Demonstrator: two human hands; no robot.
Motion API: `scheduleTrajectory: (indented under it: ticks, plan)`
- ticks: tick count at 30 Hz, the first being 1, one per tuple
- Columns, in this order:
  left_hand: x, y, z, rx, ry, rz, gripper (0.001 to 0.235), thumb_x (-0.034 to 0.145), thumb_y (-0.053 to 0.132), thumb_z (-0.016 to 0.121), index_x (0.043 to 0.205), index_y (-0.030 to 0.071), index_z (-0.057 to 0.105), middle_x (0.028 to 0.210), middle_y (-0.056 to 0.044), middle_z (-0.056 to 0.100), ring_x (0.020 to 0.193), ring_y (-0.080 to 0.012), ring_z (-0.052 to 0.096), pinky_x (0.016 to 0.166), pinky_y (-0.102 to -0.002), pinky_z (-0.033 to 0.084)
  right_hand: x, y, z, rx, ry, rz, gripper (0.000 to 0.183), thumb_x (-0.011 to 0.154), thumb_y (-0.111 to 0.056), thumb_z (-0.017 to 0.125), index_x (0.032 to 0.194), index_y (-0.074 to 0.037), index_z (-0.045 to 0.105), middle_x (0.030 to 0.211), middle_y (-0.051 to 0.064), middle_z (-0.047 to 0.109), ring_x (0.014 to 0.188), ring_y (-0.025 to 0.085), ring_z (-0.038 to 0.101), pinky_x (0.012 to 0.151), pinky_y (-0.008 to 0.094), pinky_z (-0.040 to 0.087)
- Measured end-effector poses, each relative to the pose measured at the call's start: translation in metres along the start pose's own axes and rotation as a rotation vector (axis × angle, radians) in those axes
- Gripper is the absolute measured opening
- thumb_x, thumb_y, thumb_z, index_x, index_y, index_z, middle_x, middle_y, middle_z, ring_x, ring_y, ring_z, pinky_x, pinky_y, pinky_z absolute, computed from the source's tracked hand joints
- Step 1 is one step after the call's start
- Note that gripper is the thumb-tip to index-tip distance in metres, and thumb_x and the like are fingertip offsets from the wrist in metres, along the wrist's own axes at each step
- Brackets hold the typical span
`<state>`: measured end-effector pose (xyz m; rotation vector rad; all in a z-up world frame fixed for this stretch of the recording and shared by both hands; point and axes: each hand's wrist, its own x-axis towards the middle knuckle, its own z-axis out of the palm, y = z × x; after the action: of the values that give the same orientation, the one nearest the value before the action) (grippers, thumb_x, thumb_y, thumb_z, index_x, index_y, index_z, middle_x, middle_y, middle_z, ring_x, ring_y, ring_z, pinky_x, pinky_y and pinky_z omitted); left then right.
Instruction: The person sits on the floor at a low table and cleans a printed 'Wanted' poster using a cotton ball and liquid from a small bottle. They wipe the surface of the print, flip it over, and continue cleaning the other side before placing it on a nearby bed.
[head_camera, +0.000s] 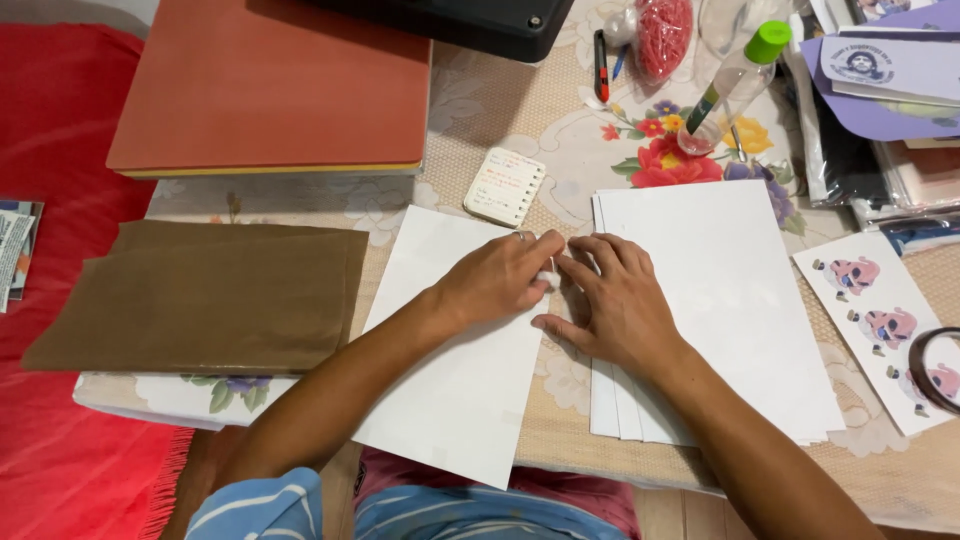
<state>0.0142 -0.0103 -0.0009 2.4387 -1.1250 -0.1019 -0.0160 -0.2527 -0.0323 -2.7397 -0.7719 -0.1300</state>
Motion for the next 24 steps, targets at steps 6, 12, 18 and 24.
scheduleTrajectory:
  ticks: [6,12,18,24]
  plan:
    - [-0.002,0.002,0.000,-0.082,-0.022,-0.006,0.049,0.101,0.010,0.071,0.147,0.006,0.052,0.105,-0.017,0.081,0.101,-0.0389,0.080,0.095,-0.050,0.067,-0.001,0.001,0.002,-0.001,-0.010,-0.001,0.082,0.092,-0.078,0.077,0.148,-0.018,0.073,0.157,0.013,0.061,0.156,0.039,0.047,0.129,0.062,0.033]
    - [-0.002,0.009,-0.007,-0.094,-0.045,0.015,0.054,0.098,0.007,0.074,0.148,0.005,0.052,0.104,-0.018,0.082,0.100,-0.0429,0.080,0.094,-0.053,0.067,-0.001,0.003,0.004,-0.009,0.005,-0.005,0.080,0.091,-0.079,0.077,0.144,-0.020,0.075,0.157,0.012,0.060,0.155,0.039,0.047,0.129,0.060,0.033]
    - [0.002,0.005,-0.011,-0.085,-0.060,0.032,0.058,0.096,0.007,0.076,0.149,0.004,0.051,0.104,-0.019,0.083,0.101,-0.0429,0.080,0.095,-0.053,0.067,0.000,0.005,0.002,-0.006,-0.006,-0.004,0.080,0.091,-0.079,0.078,0.144,-0.019,0.075,0.157,0.012,0.061,0.156,0.039,0.046,0.129,0.061,0.033]
    - [0.008,0.001,-0.016,-0.076,-0.120,0.001,0.056,0.097,0.005,0.075,0.148,0.005,0.052,0.105,-0.018,0.084,0.104,-0.0423,0.080,0.097,-0.053,0.067,0.002,0.004,0.001,-0.004,0.003,0.004,0.078,0.091,-0.077,0.078,0.143,-0.018,0.076,0.157,0.013,0.061,0.155,0.039,0.047,0.128,0.059,0.033]
